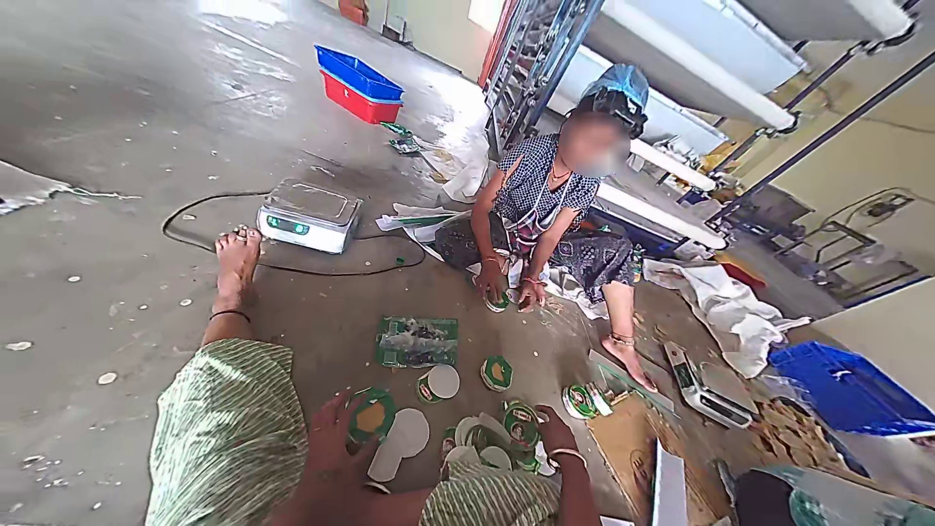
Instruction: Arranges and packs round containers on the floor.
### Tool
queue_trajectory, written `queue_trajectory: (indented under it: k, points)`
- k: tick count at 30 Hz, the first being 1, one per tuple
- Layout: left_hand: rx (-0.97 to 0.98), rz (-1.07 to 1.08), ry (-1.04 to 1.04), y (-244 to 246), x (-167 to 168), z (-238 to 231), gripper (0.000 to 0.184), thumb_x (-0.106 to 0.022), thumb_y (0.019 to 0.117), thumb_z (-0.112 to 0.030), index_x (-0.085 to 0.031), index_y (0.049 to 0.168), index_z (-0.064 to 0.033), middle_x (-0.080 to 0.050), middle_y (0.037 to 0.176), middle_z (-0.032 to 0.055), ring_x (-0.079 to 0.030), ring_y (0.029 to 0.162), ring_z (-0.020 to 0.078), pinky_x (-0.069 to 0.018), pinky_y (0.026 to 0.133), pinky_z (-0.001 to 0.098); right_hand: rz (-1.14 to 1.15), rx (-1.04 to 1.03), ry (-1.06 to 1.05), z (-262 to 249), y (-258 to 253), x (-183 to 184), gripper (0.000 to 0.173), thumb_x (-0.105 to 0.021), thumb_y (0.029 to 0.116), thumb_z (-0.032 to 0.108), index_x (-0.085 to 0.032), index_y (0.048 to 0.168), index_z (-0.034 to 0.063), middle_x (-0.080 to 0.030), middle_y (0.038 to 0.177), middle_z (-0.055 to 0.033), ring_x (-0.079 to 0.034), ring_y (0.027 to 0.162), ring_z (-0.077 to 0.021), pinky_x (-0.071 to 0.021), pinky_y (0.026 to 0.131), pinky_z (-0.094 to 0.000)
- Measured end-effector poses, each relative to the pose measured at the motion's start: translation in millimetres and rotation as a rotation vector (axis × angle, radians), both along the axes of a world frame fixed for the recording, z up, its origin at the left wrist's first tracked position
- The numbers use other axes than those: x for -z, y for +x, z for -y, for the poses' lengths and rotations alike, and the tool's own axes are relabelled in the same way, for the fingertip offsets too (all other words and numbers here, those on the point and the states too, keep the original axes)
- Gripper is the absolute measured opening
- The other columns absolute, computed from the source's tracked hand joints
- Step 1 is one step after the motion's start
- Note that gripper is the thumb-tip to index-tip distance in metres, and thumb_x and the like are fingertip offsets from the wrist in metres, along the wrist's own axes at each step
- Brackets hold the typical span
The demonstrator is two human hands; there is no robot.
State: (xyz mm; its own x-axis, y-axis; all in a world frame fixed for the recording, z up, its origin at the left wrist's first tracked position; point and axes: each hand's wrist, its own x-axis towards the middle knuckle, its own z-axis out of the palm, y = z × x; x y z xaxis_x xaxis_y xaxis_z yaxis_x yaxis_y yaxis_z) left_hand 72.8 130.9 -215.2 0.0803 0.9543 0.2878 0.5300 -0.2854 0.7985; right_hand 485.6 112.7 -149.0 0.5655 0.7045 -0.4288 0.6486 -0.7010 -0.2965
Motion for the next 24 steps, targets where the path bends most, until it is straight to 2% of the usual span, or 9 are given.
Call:
queue_trajectory:
  k: [1, 3, 6, 9, 13, 15, 17, 20, 24]
  points:
    - [0.035, -0.017, -0.091, 5.2, -15.8, 6.8, 0.071, -0.071, 0.0860, -0.044, -0.058, 0.141, -0.0006, -0.046, 0.151, 0.0315, -0.037, 0.142, 0.0546, -0.0239, 0.118, 0.0664, 0.050, 0.002, -0.026, 1.5, -3.6, -5.2, 0.048, -0.053, 0.1045, 0.012, -0.048, 0.152, 0.0146, -0.069, 0.127, -0.0216, -0.064, 0.120, -0.0417, -0.0470, 0.103, -0.0600]
    - [0.035, -0.106, -0.042, 18.1, -21.7, 17.6, 0.065, -0.062, 0.0918, -0.056, -0.063, 0.139, -0.0102, -0.052, 0.149, 0.0252, -0.045, 0.140, 0.0503, -0.0234, 0.117, 0.0697, 0.121, 0.058, 0.050, 6.3, -6.0, -10.6, 0.049, -0.054, 0.1042, 0.013, -0.048, 0.153, 0.0157, -0.070, 0.126, -0.0201, -0.065, 0.119, -0.0428, -0.0468, 0.102, -0.0617]
    - [0.084, -0.044, -0.019, 38.1, -35.6, 33.5, 0.052, -0.070, 0.0909, -0.038, -0.069, 0.131, -0.0058, -0.060, 0.139, 0.0248, -0.051, 0.134, 0.0493, -0.0163, 0.117, 0.0719, 0.016, 0.191, 0.363, 16.0, -1.2, -10.8, 0.063, -0.070, 0.0937, 0.003, -0.046, 0.151, 0.0060, -0.075, 0.115, -0.0198, -0.071, 0.104, -0.0413, -0.0508, 0.093, -0.0602]
    - [0.251, 0.110, -0.232, 50.3, -44.5, 44.4, 0.045, -0.069, 0.0940, -0.020, -0.064, 0.133, 0.0028, -0.057, 0.141, 0.0286, -0.048, 0.137, 0.0471, -0.0304, 0.119, 0.0588, -0.126, 0.226, 0.509, 26.6, 4.8, 0.9, 0.064, -0.073, 0.0906, -0.001, -0.043, 0.148, -0.0020, -0.073, 0.105, -0.0238, -0.072, 0.084, -0.0351, -0.0560, 0.077, -0.0510]
    - [0.271, 0.171, -0.328, 63.7, -53.3, 57.4, 0.044, -0.073, 0.0880, -0.013, -0.066, 0.127, 0.0059, -0.060, 0.136, 0.0289, -0.053, 0.132, 0.0446, -0.0379, 0.114, 0.0543, -0.189, 0.178, 0.408, 28.8, 4.9, 4.3, 0.053, -0.066, 0.0972, 0.003, -0.045, 0.145, -0.0046, -0.072, 0.109, -0.0259, -0.071, 0.093, -0.0376, -0.0544, 0.085, -0.0525]
    - [0.272, 0.165, -0.229, 66.3, -40.1, 62.4, 0.043, -0.074, 0.0872, -0.017, -0.069, 0.123, 0.0049, -0.062, 0.131, 0.0293, -0.057, 0.126, 0.0457, -0.0432, 0.109, 0.0564, -0.119, 0.148, 0.324, 25.7, 2.9, -0.1, 0.049, -0.063, 0.0992, 0.005, -0.048, 0.146, 0.0004, -0.072, 0.113, -0.0241, -0.069, 0.105, -0.0409, -0.0503, 0.095, -0.0574]
    - [0.296, 0.169, -0.210, 66.0, -31.2, 65.0, 0.044, -0.074, 0.0889, -0.020, -0.068, 0.124, 0.0055, -0.061, 0.130, 0.0324, -0.056, 0.124, 0.0497, -0.0444, 0.106, 0.0592, -0.056, 0.132, 0.282, 24.1, -1.1, -3.8, 0.051, -0.061, 0.1006, 0.005, -0.047, 0.150, 0.0063, -0.072, 0.118, -0.0232, -0.068, 0.111, -0.0430, -0.0483, 0.099, -0.0599]
    - [0.319, 0.135, -0.259, 64.5, -32.2, 66.9, 0.045, -0.074, 0.0893, -0.019, -0.067, 0.126, 0.0052, -0.060, 0.132, 0.0323, -0.056, 0.125, 0.0500, -0.0456, 0.106, 0.0586, 0.013, 0.150, 0.237, 20.2, -10.3, -11.7, 0.063, -0.058, 0.1018, 0.005, -0.035, 0.159, 0.0151, -0.071, 0.126, -0.0180, -0.067, 0.114, -0.0436, -0.0481, 0.098, -0.0612]
    - [0.324, 0.100, -0.283, 65.1, -29.9, 69.8, 0.045, -0.075, 0.0889, -0.019, -0.067, 0.128, 0.0027, -0.060, 0.133, 0.0300, -0.056, 0.126, 0.0476, -0.0463, 0.105, 0.0580, -0.030, 0.180, 0.344, 23.9, -13.2, -14.4, 0.056, -0.063, 0.0993, 0.006, -0.045, 0.152, 0.0107, -0.073, 0.121, -0.0169, -0.069, 0.110, -0.0424, -0.0499, 0.095, -0.0622]
